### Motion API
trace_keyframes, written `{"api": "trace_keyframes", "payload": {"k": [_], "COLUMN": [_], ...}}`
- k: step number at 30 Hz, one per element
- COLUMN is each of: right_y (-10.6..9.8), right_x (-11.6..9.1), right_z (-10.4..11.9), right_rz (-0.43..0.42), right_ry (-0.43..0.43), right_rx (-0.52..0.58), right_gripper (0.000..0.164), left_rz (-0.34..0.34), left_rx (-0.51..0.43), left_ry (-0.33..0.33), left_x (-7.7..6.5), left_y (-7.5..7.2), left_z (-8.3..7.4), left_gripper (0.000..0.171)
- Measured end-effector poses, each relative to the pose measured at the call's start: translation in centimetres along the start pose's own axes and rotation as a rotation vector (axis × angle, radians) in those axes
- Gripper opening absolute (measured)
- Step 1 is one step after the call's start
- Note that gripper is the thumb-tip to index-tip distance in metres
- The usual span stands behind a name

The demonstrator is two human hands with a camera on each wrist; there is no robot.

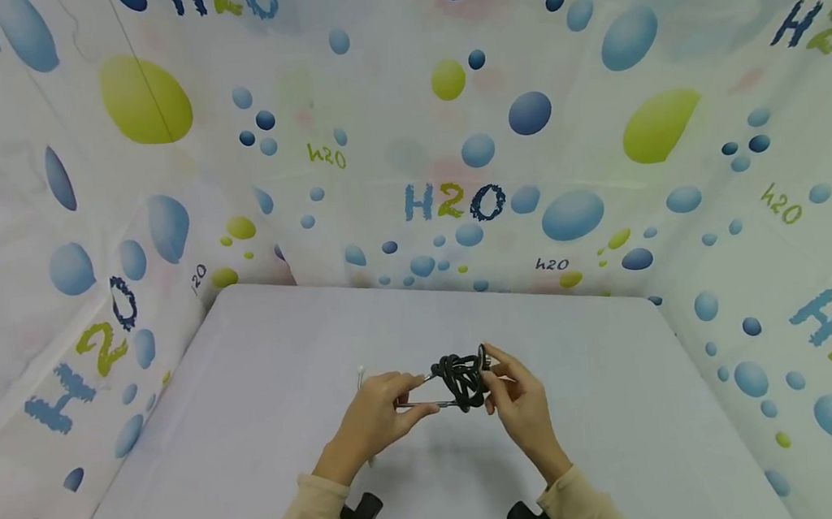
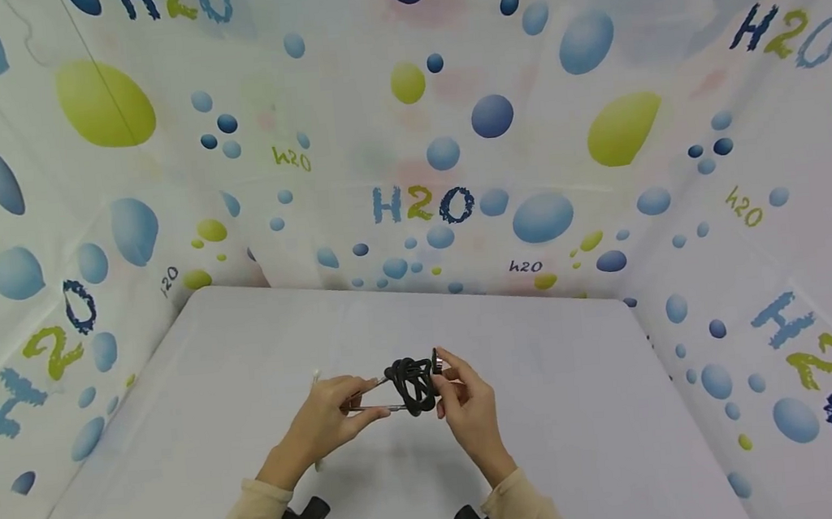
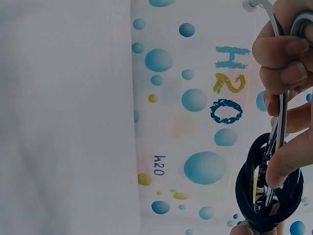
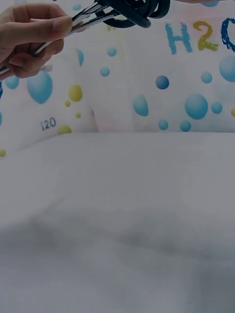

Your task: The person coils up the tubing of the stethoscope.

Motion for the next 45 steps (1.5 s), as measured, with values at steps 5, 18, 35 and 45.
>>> {"api": "trace_keyframes", "payload": {"k": [5, 18, 35, 45], "right_y": [0.0, 0.2, 0.0, -0.5], "right_x": [-0.3, 0.0, 0.8, 1.0], "right_z": [-1.0, -1.0, -0.3, -0.6], "right_rz": [-0.171, -0.205, -0.228, -0.227], "right_ry": [0.039, -0.261, -0.197, -0.203], "right_rx": [-0.032, -0.341, -0.32, -0.325], "right_gripper": [0.021, 0.02, 0.015, 0.017], "left_rz": [-0.042, -0.113, -0.158, -0.141], "left_rx": [0.023, 0.029, 0.037, 0.007], "left_ry": [0.019, 0.053, 0.073, 0.036], "left_x": [0.1, 0.4, 2.1, 2.2], "left_y": [0.0, 0.3, 0.1, 0.1], "left_z": [-0.2, 0.0, -1.1, -1.3], "left_gripper": [0.04, 0.039, 0.041, 0.04]}}
Point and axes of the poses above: each hand's wrist, its own x-axis towards the middle knuckle, its own y-axis out of the palm, z = x × y, the point moved 3 cm from there along x, towards the middle knuckle, and after that the axes turned 2 degrees about -z, right-handed, at the moved point
